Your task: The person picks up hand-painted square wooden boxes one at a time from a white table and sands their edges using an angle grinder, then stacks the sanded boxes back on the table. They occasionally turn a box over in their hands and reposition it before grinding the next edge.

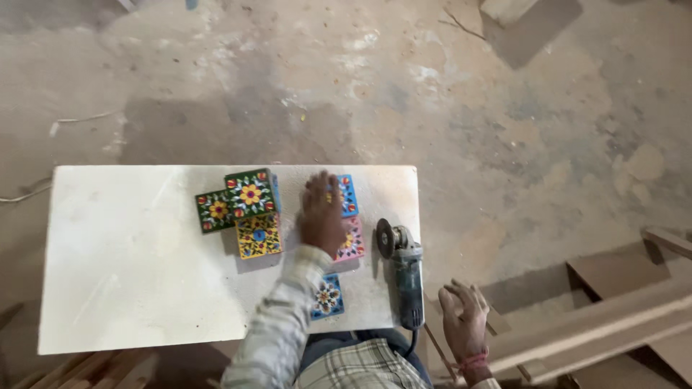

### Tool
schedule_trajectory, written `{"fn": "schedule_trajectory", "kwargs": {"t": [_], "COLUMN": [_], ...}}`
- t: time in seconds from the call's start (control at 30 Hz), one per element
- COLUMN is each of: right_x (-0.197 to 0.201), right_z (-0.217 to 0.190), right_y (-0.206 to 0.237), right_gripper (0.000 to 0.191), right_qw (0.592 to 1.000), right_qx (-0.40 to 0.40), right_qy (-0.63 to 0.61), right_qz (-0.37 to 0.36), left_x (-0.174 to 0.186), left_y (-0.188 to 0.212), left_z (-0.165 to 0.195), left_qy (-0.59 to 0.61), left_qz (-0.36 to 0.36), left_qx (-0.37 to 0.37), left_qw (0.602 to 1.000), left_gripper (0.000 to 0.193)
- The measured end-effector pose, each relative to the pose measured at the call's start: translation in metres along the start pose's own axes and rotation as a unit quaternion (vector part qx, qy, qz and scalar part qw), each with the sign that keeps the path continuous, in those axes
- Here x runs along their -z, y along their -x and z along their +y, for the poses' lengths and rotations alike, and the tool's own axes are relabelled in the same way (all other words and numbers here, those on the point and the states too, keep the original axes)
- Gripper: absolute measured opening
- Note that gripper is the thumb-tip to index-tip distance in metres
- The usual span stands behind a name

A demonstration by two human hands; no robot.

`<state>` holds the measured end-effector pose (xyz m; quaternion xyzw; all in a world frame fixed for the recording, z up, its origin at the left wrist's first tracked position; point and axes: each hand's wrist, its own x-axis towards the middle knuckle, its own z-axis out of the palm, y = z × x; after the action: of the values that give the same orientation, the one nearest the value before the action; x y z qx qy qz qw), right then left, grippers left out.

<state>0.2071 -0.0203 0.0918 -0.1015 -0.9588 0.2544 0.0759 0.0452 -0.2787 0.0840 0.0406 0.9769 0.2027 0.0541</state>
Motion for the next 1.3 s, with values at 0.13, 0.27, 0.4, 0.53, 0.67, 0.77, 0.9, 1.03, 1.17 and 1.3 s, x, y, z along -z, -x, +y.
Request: {"fn": "schedule_trajectory", "kwargs": {"t": [0.13, 0.27, 0.4, 0.53, 0.67, 0.77, 0.9, 1.03, 1.17, 1.3], "right_x": [0.01, 0.018, 0.025, 0.028, 0.026, 0.023, 0.011, 0.001, 0.003, 0.001], "right_z": [0.01, 0.009, 0.01, 0.024, 0.031, 0.023, 0.01, 0.024, 0.059, 0.049], "right_y": [0.028, 0.045, 0.052, 0.054, 0.047, 0.035, 0.024, 0.034, 0.049, 0.039], "right_gripper": [0.023, 0.027, 0.034, 0.033, 0.032, 0.032, 0.039, 0.032, 0.025, 0.026], "right_qw": [0.998, 0.939, 0.902, 0.928, 0.945, 0.929, 0.782, 0.774, 0.762, 0.776], "right_qx": [-0.061, -0.317, -0.399, -0.343, -0.274, -0.188, -0.233, -0.185, -0.17, -0.164], "right_qy": [-0.025, -0.1, -0.141, -0.122, -0.152, -0.257, -0.461, -0.46, -0.495, -0.481], "right_qz": [-0.018, -0.092, -0.083, -0.082, -0.088, -0.188, -0.349, -0.394, -0.383, -0.374], "left_x": [0.0, 0.001, 0.004, -0.005, -0.025, -0.037, -0.049, -0.064, -0.078, -0.074], "left_y": [-0.023, -0.032, -0.025, 0.02, 0.092, 0.148, 0.182, 0.218, 0.285, 0.355], "left_z": [-0.019, -0.025, -0.029, -0.033, -0.014, 0.025, 0.074, 0.089, 0.082, 0.063], "left_qy": [-0.051, -0.051, 0.016, 0.162, 0.189, 0.21, 0.262, 0.259, 0.296, 0.332], "left_qz": [-0.101, -0.058, 0.033, 0.077, 0.06, -0.027, -0.09, -0.049, 0.047, 0.057], "left_qx": [0.031, 0.007, -0.015, 0.065, 0.027, 0.015, 0.011, 0.026, 0.125, 0.335], "left_qw": [0.993, 0.997, 0.999, 0.982, 0.98, 0.977, 0.961, 0.964, 0.946, 0.88], "left_gripper": [0.116, 0.105, 0.101, 0.101, 0.102, 0.097, 0.097, 0.099, 0.086, 0.086]}}
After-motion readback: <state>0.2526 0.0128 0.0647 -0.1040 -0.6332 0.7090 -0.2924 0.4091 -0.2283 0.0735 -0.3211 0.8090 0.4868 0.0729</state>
